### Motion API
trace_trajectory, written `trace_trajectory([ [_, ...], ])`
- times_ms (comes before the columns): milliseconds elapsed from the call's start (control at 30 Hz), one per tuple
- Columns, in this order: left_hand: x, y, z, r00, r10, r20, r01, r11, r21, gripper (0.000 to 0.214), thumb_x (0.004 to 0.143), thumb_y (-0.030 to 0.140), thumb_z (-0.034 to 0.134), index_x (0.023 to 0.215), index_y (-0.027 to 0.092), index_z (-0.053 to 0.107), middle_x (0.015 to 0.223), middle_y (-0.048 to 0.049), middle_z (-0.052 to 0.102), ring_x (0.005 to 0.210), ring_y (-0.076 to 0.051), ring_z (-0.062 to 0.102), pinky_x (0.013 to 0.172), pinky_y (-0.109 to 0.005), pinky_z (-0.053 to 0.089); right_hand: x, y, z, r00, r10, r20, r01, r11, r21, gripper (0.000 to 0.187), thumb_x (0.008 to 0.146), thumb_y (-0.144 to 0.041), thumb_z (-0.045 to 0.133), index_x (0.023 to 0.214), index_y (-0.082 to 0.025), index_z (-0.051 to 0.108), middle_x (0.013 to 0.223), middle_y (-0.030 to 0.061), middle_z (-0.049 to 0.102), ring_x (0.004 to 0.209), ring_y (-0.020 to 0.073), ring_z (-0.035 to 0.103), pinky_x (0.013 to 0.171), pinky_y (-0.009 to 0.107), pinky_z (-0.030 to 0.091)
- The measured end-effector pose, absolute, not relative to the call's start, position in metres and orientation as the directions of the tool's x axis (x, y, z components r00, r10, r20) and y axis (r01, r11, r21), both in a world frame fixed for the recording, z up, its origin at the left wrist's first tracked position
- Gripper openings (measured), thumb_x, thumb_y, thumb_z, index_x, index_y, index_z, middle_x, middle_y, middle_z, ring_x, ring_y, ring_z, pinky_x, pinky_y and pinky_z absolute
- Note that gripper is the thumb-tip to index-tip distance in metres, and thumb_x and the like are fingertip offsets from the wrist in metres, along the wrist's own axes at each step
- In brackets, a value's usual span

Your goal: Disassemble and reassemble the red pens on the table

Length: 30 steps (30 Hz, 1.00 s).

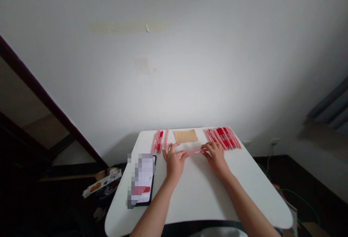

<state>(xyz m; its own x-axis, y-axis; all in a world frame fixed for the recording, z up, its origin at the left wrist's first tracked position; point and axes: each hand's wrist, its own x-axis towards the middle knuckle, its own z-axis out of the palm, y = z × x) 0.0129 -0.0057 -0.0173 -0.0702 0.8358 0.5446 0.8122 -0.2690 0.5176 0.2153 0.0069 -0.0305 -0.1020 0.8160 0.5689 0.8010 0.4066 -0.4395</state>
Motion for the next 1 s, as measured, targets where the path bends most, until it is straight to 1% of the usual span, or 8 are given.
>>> trace_trajectory([
  [167,0.014,-0.007,-0.014,-0.065,0.833,0.550,0.818,-0.271,0.508,0.004,0.070,0.029,0.074,0.074,0.030,0.076,0.117,-0.0020,0.064,0.118,-0.029,0.039,0.106,-0.057,0.029,0.216,0.007,-0.029,-0.109,0.800,0.590,0.795,0.426,-0.431,0.017,0.089,-0.040,0.054,0.095,-0.030,0.066,0.099,0.0068,0.061,0.100,0.0265,0.047,0.088,0.046,0.037],
  [300,0.014,-0.009,-0.011,-0.046,0.822,0.567,0.822,-0.291,0.489,0.003,0.071,0.031,0.074,0.073,0.030,0.075,0.116,-0.0022,0.063,0.117,-0.029,0.040,0.105,-0.056,0.029,0.216,0.007,-0.028,-0.084,0.800,0.594,0.799,0.411,-0.439,0.017,0.089,-0.041,0.054,0.092,-0.030,0.067,0.094,0.0063,0.061,0.098,0.0261,0.047,0.087,0.045,0.036],
  [467,0.012,-0.008,-0.009,-0.083,0.818,0.569,0.826,-0.263,0.498,0.004,0.069,0.030,0.076,0.073,0.030,0.075,0.114,-0.0027,0.063,0.116,-0.028,0.044,0.104,-0.054,0.030,0.215,0.006,-0.028,-0.074,0.796,0.601,0.771,0.428,-0.471,0.019,0.090,-0.041,0.053,0.093,-0.028,0.066,0.098,0.0064,0.062,0.099,0.0259,0.047,0.087,0.044,0.037],
  [667,0.006,-0.002,-0.011,-0.129,0.806,0.578,0.799,-0.261,0.541,0.006,0.070,0.033,0.075,0.072,0.028,0.075,0.111,-0.0051,0.061,0.113,-0.025,0.048,0.103,-0.051,0.034,0.218,0.008,-0.028,-0.060,0.789,0.612,0.688,0.477,-0.547,0.020,0.091,-0.041,0.051,0.093,-0.025,0.063,0.100,0.0069,0.064,0.100,0.0252,0.050,0.088,0.042,0.040],
  [833,0.002,0.002,-0.012,-0.103,0.807,0.582,0.775,-0.302,0.555,0.003,0.072,0.032,0.074,0.074,0.030,0.076,0.115,-0.0043,0.060,0.114,-0.024,0.048,0.103,-0.048,0.035,0.222,0.009,-0.031,-0.033,0.807,0.590,0.632,0.474,-0.613,0.026,0.090,-0.046,0.051,0.095,-0.025,0.064,0.102,0.0077,0.064,0.101,0.0263,0.052,0.090,0.044,0.040],
  [1000,0.000,0.003,-0.010,-0.090,0.805,0.587,0.771,-0.316,0.553,0.004,0.072,0.033,0.073,0.074,0.030,0.076,0.118,-0.0044,0.058,0.116,-0.025,0.047,0.104,-0.049,0.035,0.221,0.011,-0.031,-0.006,0.843,0.537,0.475,0.475,-0.741,0.032,0.086,-0.052,0.055,0.093,-0.022,0.064,0.100,0.0086,0.065,0.096,0.0241,0.057,0.089,0.041,0.043],
])
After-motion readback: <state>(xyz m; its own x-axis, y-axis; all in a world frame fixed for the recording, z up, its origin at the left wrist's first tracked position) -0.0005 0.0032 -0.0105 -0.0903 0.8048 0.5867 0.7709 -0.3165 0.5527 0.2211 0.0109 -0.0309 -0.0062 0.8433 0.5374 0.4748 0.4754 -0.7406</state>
